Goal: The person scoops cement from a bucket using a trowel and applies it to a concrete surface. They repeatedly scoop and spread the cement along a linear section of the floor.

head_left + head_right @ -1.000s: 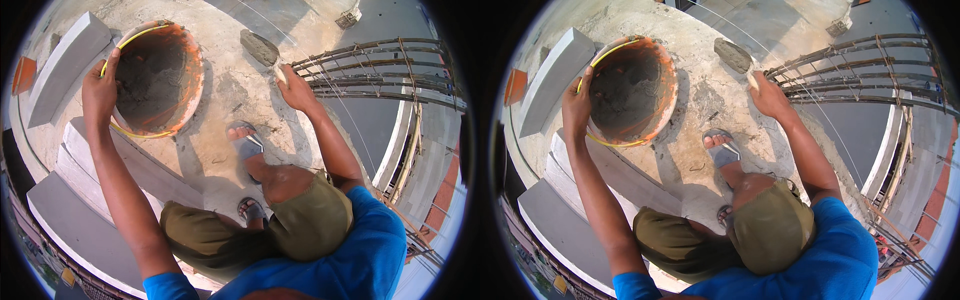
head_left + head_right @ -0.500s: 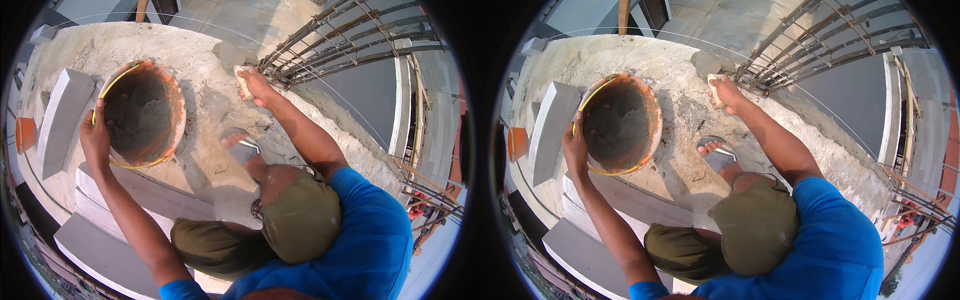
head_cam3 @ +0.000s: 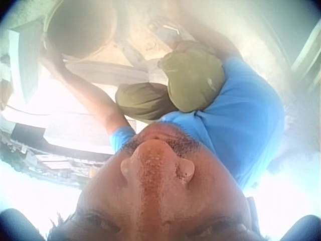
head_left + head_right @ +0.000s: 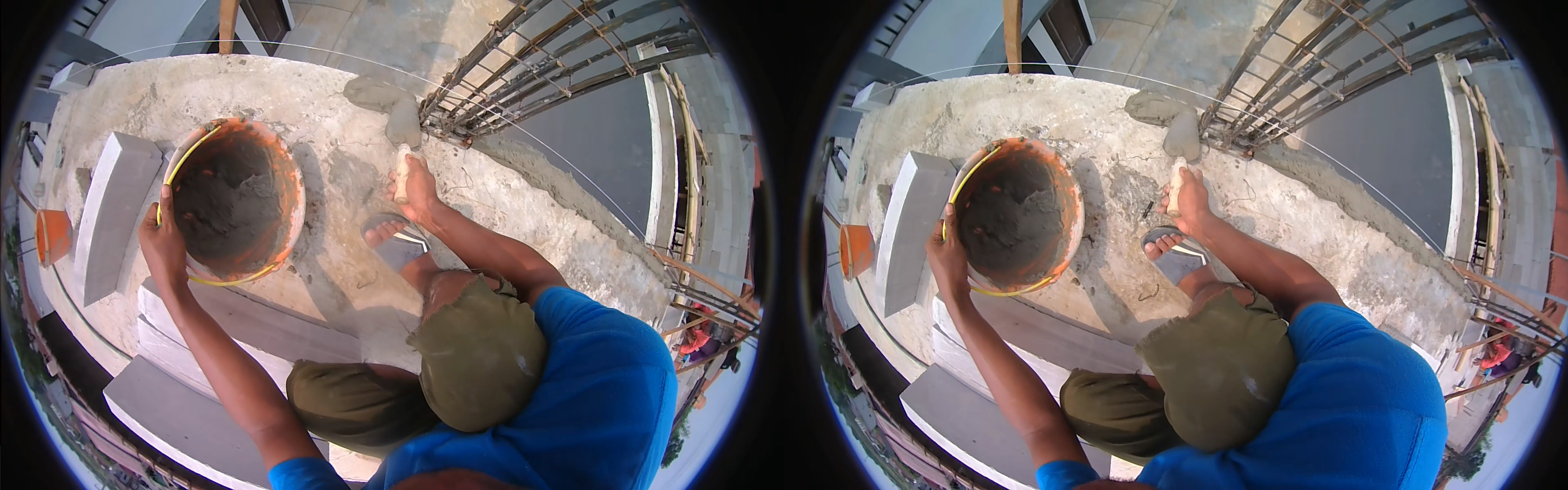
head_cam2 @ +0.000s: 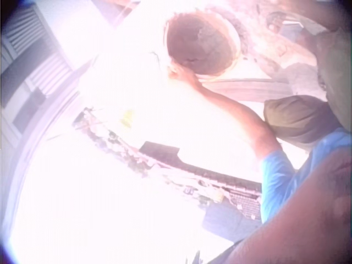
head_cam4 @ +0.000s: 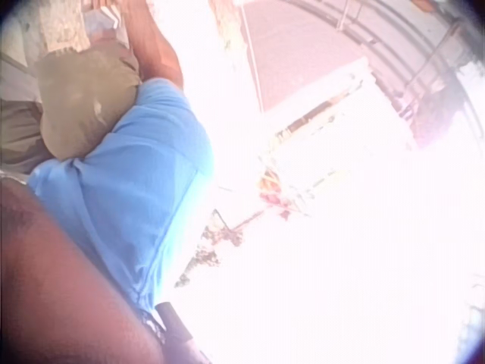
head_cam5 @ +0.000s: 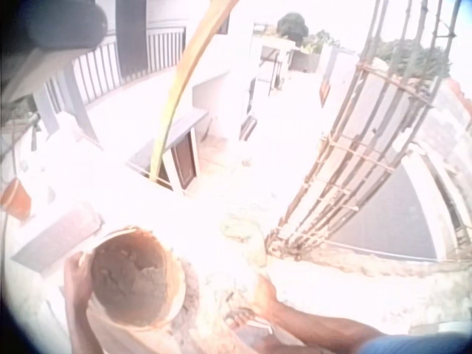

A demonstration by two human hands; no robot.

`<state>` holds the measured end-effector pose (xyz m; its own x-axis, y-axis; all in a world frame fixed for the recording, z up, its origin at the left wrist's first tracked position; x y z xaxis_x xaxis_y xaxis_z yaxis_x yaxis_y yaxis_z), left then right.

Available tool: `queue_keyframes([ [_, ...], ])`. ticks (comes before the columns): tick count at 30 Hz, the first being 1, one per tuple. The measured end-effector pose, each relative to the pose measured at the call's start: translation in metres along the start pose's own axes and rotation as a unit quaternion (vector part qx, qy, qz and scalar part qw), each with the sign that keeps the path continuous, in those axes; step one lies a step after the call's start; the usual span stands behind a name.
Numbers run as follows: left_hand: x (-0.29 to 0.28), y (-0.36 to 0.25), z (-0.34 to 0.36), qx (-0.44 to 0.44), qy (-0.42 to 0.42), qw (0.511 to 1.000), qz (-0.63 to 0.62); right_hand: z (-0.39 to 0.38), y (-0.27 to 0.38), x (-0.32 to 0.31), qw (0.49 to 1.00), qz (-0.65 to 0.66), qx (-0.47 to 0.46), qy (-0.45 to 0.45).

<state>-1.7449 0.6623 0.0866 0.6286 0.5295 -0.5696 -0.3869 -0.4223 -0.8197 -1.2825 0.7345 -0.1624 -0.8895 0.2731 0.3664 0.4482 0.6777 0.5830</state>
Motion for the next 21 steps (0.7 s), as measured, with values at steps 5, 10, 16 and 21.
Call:
queue_keyframes([
  [5,-0.001,-0.002,-0.003,-0.005,-0.007,1.000,-0.026,0.030,-0.019,0.026,0.997,0.058,0.001,0.051],
  [10,0.004,-0.002,0.000,0.012,0.013,0.999,-0.046,0.076,-0.040,0.092,0.993,0.074,0.000,0.088],
  [16,0.003,-0.008,-0.005,0.016,-0.002,0.999,-0.031,0.084,-0.027,0.127,0.992,-0.040,0.010,0.117],
  [21,0.007,-0.012,-0.004,0.025,0.008,0.999,-0.026,0.067,-0.007,0.086,0.983,-0.173,-0.033,0.048],
])
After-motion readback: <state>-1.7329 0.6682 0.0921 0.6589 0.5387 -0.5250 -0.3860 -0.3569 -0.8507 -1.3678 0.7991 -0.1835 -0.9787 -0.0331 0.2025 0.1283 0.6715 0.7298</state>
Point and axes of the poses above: each hand's wrist, its own z-axis towards the middle knuckle, its own x-axis out of the palm, y = z × x, the point moved 10 cm from there along z, towards the middle knuckle, and after that the axes turned 6 degrees about -z, right-handed, at the moved point
